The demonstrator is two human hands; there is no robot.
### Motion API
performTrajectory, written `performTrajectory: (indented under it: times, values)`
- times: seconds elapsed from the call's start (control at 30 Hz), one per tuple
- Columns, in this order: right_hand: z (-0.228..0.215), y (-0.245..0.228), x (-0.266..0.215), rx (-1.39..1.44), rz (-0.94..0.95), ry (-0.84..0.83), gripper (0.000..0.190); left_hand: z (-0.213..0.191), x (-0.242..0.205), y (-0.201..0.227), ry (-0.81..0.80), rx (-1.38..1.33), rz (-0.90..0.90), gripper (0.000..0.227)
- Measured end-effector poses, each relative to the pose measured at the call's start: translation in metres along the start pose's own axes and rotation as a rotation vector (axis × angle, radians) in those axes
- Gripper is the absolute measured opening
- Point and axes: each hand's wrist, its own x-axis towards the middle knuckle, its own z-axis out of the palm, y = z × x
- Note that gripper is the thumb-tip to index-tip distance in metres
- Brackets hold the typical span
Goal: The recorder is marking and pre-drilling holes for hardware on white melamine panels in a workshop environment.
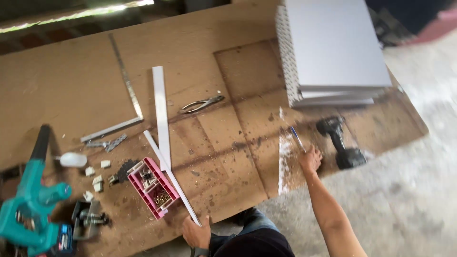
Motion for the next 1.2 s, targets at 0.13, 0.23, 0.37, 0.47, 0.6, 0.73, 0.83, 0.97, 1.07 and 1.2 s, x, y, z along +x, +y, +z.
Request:
performTrajectory:
  times: [0.13,0.23,0.37,0.47,0.6,0.73,0.83,0.97,1.07,1.2]
  values:
    - [0.037,0.000,0.026,-0.412,-0.013,-0.063,0.056,0.043,-0.018,0.025,-0.084,0.077,-0.110,0.049]
    - [0.039,-0.027,-0.011,-0.153,-0.390,0.171,0.023,0.042,-0.018,0.053,-0.209,-0.081,-0.095,0.052]
    - [0.058,-0.076,-0.062,-0.025,-0.602,0.030,0.021,0.076,-0.004,0.072,0.008,-0.098,0.131,0.043]
    - [0.073,-0.109,-0.082,0.135,-0.864,-0.009,0.019,0.081,0.015,0.106,-0.055,-0.325,0.078,0.037]
    - [0.091,-0.155,-0.102,0.140,-0.770,-0.292,0.028,0.093,0.050,0.131,-0.138,-0.657,0.099,0.058]
    - [0.092,-0.190,-0.124,-0.088,-0.914,-0.349,0.047,0.068,0.045,0.133,-0.114,-0.715,0.157,0.070]
    - [0.076,-0.210,-0.138,-0.007,-0.994,-0.392,0.038,0.076,0.027,0.097,-0.098,-0.633,0.152,0.048]
    - [0.073,-0.238,-0.144,-0.048,-0.982,-0.431,0.038,0.058,-0.052,0.027,-0.238,-1.069,-0.136,0.017]
    - [0.099,-0.234,-0.132,0.066,-1.218,-0.269,0.037,0.064,-0.121,-0.051,-0.076,-1.130,-0.545,0.012]
    - [0.108,-0.230,-0.133,-0.068,-1.202,-0.219,0.037,0.080,-0.229,-0.164,0.360,-0.488,-0.796,0.021]
